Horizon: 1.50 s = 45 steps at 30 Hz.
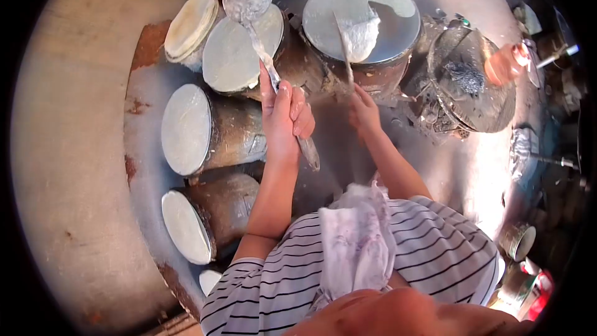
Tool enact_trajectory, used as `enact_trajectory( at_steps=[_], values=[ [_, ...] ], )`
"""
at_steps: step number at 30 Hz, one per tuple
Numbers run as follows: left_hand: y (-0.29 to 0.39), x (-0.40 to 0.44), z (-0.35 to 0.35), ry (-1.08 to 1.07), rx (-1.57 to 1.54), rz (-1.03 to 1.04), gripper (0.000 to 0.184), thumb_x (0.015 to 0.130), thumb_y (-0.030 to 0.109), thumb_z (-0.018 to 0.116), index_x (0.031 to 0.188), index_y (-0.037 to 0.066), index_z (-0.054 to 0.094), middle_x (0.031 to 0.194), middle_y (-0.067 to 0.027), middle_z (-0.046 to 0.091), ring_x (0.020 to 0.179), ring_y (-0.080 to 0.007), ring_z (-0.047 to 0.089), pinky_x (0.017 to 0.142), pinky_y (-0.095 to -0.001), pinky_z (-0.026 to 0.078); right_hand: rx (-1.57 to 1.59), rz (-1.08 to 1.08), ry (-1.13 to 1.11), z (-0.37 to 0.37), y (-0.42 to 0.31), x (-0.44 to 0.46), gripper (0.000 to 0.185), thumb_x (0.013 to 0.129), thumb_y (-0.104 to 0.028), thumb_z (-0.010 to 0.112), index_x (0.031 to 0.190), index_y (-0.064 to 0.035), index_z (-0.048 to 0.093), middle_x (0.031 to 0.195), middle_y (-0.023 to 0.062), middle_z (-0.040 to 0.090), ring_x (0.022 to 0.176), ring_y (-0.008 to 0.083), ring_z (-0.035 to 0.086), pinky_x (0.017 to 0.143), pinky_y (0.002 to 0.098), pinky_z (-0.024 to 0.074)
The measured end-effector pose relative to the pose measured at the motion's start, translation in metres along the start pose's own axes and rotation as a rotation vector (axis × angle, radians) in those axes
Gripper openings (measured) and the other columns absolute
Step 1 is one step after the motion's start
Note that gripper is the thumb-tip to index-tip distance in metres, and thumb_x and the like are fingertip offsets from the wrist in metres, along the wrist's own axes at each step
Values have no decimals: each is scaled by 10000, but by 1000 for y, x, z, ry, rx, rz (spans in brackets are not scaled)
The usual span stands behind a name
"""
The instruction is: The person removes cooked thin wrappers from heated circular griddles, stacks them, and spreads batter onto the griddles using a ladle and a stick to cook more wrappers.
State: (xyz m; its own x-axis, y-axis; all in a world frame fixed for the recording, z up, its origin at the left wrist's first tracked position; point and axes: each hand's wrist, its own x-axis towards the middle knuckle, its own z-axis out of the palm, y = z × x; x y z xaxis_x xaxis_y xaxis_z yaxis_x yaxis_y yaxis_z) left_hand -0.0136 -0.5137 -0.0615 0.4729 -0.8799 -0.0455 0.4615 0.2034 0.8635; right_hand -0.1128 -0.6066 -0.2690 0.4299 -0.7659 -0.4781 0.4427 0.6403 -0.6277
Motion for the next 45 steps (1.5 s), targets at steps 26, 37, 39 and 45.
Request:
enact_trajectory(
  at_steps=[26, 37, 39, 45],
  values=[
    [-85, 67, 96, 74, 181, -103, 508, 989, 161, 393, 1447, 307, 227, 615, 30, 330, 390, -43, 261, 329, -196, 266, -733, -57, -59, -131, -233, 88, 298, 956, -190, 496, 1240, -127, 561, 669, 26, 553, 477, 81, 467, 388, 219, 342],
    [-139, 124, 172, 86, 237, -134, 555, 984, 139, 390, 1471, 277, 162, 591, 28, 343, 373, -43, 274, 308, -205, 259, -1127, -320, -156, -142, -305, 156, 291, 929, -159, 492, 1199, -117, 591, 739, 104, 629, 579, 205, 586, 506, 337, 443],
    [-137, 132, 176, 101, 267, -176, 557, 983, 150, 401, 1469, 292, 168, 579, 30, 334, 367, -46, 271, 309, -201, 248, -1641, -642, -165, -123, -293, 125, 344, 877, -117, 455, 1201, -123, 569, 949, 179, 644, 874, 371, 619, 752, 457, 479],
    [-132, 151, 164, 130, 98, -320, 566, 965, 180, 463, 1455, 305, 208, 582, 41, 332, 384, -46, 302, 342, -184, 246, -1500, -658, 112, -177, -256, 99, 354, 913, -149, 483, 1264, -161, 532, 819, 236, 620, 739, 392, 611, 627, 472, 470]
  ],
)
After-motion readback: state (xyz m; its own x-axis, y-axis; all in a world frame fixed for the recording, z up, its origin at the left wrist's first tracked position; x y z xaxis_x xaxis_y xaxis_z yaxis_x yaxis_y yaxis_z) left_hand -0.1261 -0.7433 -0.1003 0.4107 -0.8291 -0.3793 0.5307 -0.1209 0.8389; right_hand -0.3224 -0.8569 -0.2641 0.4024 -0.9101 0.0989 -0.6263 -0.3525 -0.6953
